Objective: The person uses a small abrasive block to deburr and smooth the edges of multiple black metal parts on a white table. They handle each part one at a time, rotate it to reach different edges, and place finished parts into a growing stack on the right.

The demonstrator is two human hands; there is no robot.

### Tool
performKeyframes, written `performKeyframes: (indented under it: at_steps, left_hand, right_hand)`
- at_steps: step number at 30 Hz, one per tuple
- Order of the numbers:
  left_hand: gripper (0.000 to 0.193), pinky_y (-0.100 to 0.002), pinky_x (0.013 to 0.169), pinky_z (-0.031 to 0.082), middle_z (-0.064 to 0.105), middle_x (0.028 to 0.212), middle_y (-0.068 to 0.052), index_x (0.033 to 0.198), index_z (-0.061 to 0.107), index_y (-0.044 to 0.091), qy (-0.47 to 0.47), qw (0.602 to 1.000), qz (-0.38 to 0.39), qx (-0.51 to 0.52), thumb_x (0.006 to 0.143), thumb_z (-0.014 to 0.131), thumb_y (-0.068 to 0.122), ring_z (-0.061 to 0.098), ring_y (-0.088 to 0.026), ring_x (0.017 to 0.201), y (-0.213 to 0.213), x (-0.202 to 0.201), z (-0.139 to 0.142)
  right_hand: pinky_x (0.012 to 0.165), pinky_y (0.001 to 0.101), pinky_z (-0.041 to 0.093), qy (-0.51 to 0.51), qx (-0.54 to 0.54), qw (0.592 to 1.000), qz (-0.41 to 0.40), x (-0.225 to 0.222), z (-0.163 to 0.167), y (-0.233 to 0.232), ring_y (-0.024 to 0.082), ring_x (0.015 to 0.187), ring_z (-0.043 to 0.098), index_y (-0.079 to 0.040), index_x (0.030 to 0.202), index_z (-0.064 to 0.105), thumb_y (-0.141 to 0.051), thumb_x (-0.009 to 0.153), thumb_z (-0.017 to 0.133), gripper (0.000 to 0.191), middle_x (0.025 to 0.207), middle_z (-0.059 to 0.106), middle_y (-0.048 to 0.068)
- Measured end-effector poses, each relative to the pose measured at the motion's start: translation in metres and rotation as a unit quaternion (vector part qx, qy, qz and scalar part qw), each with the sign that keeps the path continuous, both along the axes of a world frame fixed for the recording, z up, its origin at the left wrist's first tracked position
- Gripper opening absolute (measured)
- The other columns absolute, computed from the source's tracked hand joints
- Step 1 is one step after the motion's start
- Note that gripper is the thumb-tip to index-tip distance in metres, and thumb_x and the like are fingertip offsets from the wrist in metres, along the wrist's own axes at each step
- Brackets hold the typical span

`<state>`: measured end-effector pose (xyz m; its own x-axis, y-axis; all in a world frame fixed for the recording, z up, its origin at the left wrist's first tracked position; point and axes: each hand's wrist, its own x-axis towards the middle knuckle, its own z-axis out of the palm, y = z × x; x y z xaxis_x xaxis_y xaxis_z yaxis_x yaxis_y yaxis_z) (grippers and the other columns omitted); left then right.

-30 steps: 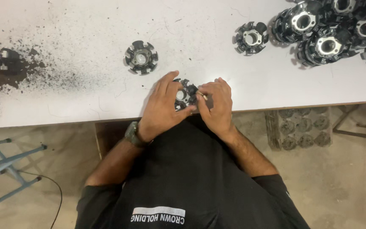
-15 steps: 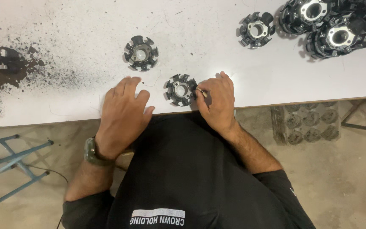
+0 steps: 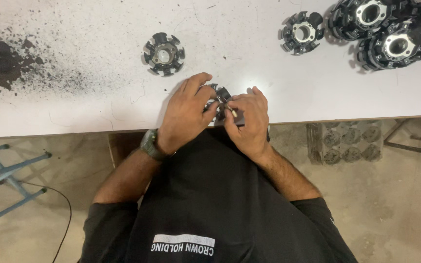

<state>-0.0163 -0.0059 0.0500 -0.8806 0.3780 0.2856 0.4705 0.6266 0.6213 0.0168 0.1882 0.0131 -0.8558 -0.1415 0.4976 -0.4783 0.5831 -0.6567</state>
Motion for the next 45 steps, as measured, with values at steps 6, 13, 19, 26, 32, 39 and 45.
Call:
performKeyframes:
  at_steps: [6,13,19,26,32,39,45]
  left_hand:
    - [0.013,-0.044,0.099,0.052,0.062,0.134,-0.011,0.100,0.070,0.006,0.031,0.998,0.020,0.041,0.090,0.077,0.009,0.061,-0.030,0.120,0.000,0.002,-0.008]
    - [0.012,-0.048,0.103,0.043,0.062,0.131,-0.011,0.092,0.071,0.008,0.034,0.999,0.024,0.020,0.081,0.077,0.008,0.059,-0.031,0.124,0.001,0.006,-0.004]
    - [0.013,-0.047,0.106,0.043,0.061,0.134,-0.011,0.097,0.068,0.009,0.029,0.998,0.052,0.038,0.087,0.076,0.010,0.057,-0.031,0.124,0.010,0.008,-0.007]
    - [0.013,-0.049,0.101,0.042,0.061,0.132,-0.011,0.090,0.062,0.006,0.020,0.997,0.062,0.042,0.086,0.074,0.006,0.057,-0.032,0.119,0.011,0.005,-0.022]
    - [0.013,-0.049,0.103,0.043,0.059,0.131,-0.012,0.091,0.061,0.004,0.050,0.994,0.078,0.049,0.084,0.072,0.004,0.057,-0.033,0.118,0.014,0.008,-0.030]
    - [0.014,-0.049,0.101,0.043,0.060,0.130,-0.010,0.092,0.062,0.004,0.053,0.994,0.078,0.055,0.082,0.072,0.003,0.058,-0.032,0.118,0.012,0.010,-0.031]
    - [0.015,-0.046,0.101,0.047,0.056,0.133,-0.013,0.095,0.062,0.005,0.071,0.989,0.093,0.087,0.085,0.074,0.005,0.058,-0.033,0.119,0.004,0.013,-0.011]
  right_hand:
    - [0.117,0.0566,0.041,0.018,0.042,0.999,0.000,-0.002,0.006,-0.003,0.028,0.105,0.066,-0.006,0.106,0.065,0.001,0.084,0.079,0.027,0.103,0.069,0.007]
    - [0.114,0.0541,0.048,-0.005,0.026,1.000,0.017,-0.009,0.013,-0.002,0.028,0.097,0.068,-0.007,0.104,0.065,0.000,0.085,0.079,0.025,0.098,0.070,0.007]
    - [0.113,0.0529,0.050,-0.026,0.022,0.999,0.023,-0.011,0.019,-0.001,0.026,0.096,0.070,-0.008,0.103,0.065,-0.001,0.085,0.079,0.023,0.098,0.071,0.006]
    - [0.112,0.0530,0.050,-0.016,0.028,0.999,0.023,-0.011,0.015,-0.001,0.029,0.097,0.068,-0.007,0.103,0.065,-0.001,0.084,0.078,0.024,0.098,0.070,0.007]
    - [0.113,0.0533,0.049,-0.002,0.022,0.999,0.030,-0.006,0.015,-0.001,0.026,0.099,0.069,-0.007,0.106,0.064,0.000,0.087,0.079,0.025,0.100,0.071,0.006]
    - [0.112,0.0524,0.049,0.027,0.062,0.997,0.024,-0.007,0.017,-0.008,0.028,0.103,0.068,-0.008,0.105,0.066,0.002,0.087,0.080,0.025,0.101,0.070,0.006]
    - [0.111,0.0543,0.048,0.023,0.077,0.996,0.028,-0.006,0.022,-0.005,0.036,0.104,0.068,-0.006,0.105,0.066,0.001,0.085,0.078,0.025,0.100,0.069,0.009]
